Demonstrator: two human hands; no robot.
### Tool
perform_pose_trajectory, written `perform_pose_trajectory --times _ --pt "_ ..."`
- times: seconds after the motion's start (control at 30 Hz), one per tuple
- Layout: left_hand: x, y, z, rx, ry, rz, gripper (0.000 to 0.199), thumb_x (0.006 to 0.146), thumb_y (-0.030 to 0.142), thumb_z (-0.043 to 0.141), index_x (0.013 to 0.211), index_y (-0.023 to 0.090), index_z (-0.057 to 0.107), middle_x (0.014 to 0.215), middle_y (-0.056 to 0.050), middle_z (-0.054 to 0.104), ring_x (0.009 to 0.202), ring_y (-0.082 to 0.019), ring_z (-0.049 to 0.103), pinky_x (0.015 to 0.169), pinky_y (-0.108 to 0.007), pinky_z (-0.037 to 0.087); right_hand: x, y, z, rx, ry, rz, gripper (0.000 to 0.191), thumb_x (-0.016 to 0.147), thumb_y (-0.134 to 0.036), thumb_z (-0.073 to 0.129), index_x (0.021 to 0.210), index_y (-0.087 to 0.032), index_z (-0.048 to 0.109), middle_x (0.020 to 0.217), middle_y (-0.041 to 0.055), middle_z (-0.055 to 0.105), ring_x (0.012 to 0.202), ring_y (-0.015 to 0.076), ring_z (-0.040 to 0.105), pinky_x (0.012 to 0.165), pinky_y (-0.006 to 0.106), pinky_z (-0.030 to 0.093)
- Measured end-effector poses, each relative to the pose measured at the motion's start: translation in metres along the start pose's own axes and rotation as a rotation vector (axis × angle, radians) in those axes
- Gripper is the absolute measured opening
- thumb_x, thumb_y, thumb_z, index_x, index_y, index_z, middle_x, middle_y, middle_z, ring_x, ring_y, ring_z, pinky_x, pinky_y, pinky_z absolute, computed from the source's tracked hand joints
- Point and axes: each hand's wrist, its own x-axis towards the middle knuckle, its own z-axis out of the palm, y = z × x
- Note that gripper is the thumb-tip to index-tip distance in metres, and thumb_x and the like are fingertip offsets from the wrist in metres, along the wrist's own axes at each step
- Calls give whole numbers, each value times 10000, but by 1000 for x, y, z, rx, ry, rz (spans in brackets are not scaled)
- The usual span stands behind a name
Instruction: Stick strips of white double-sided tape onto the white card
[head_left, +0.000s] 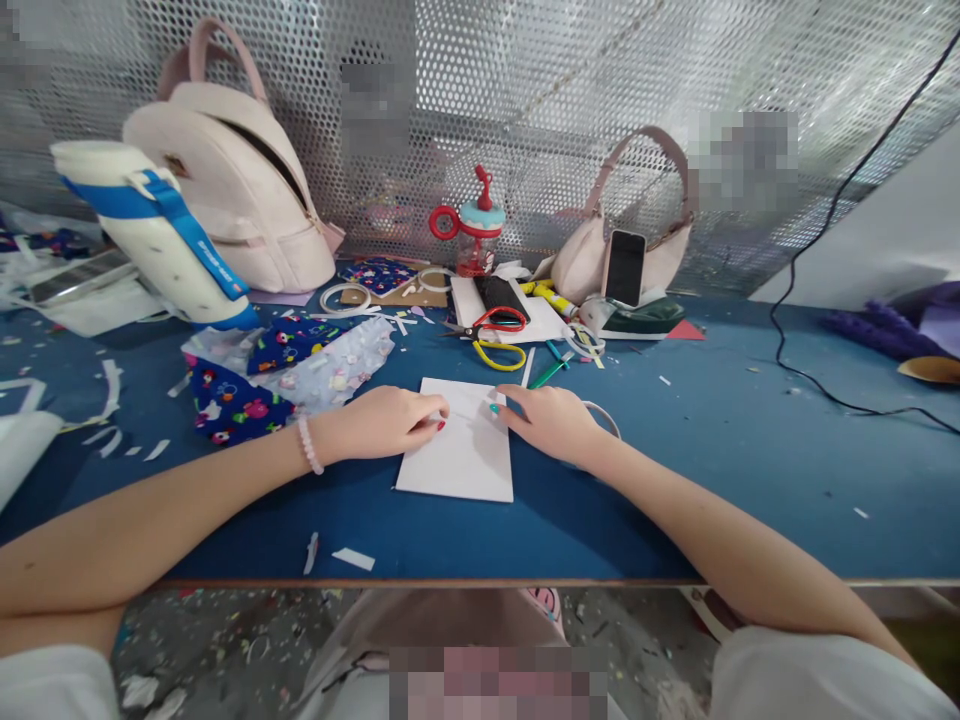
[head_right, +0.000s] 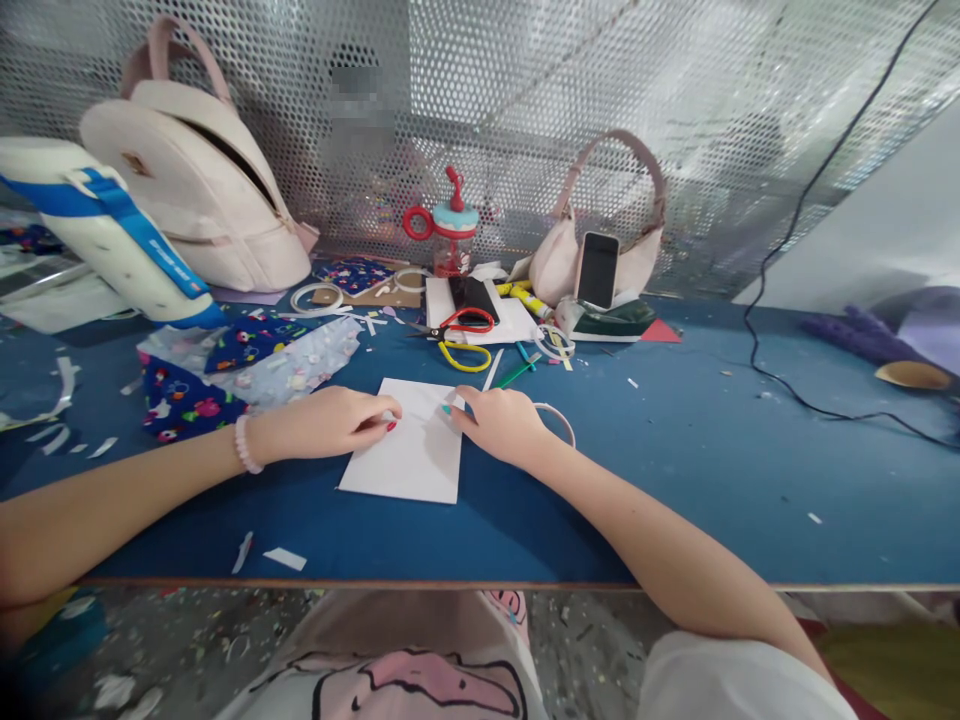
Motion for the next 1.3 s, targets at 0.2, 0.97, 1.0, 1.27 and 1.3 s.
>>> perform_pose_trajectory --times 0.2,0.97,1.0,1.27,1.3 --pt "0 5 6 58 84 -7 340 942 288 463 1254 196 563 815 -16 734 644 -162 667 573 -228 416 -9 -11 -3 5 27 -111 398 981 -411 361 1268 -235 573 962 72 749 841 237 706 637 276 407" --pt "-2 0 23 434 317 432 201 992 199 447 1026 187 644 748 -23 667 627 -147 615 495 -258 335 -18 -22 0 95 2 -272 352 949 -366 448 1235 -237 606 903 45 758 796 212 709 609 274 373" --pt "-2 1 21 442 315 446 209 990 178 439 1014 195 647 743 -24 664 632 -144 610 496 -256 330 -18 -22 0 93 5 -279 358 946 -367 451 1245 -236 598 915 47 758 799 214 710 608 274 373" --pt "-3 1 15 402 292 450 284 1011 192 382 941 215 656 751 -35 664 641 -127 586 498 -269 313 -19 -23 -1 115 -25 -295 368 953 -371 448 1263 -225 581 951 51 756 825 210 706 631 275 382" --pt "-3 0 16 425 302 460 292 1011 183 373 935 210 654 748 -35 664 640 -129 587 497 -275 304 -19 -23 -2 119 -35 -299 369 957 -372 445 1266 -221 580 959 54 755 831 211 705 635 276 383"
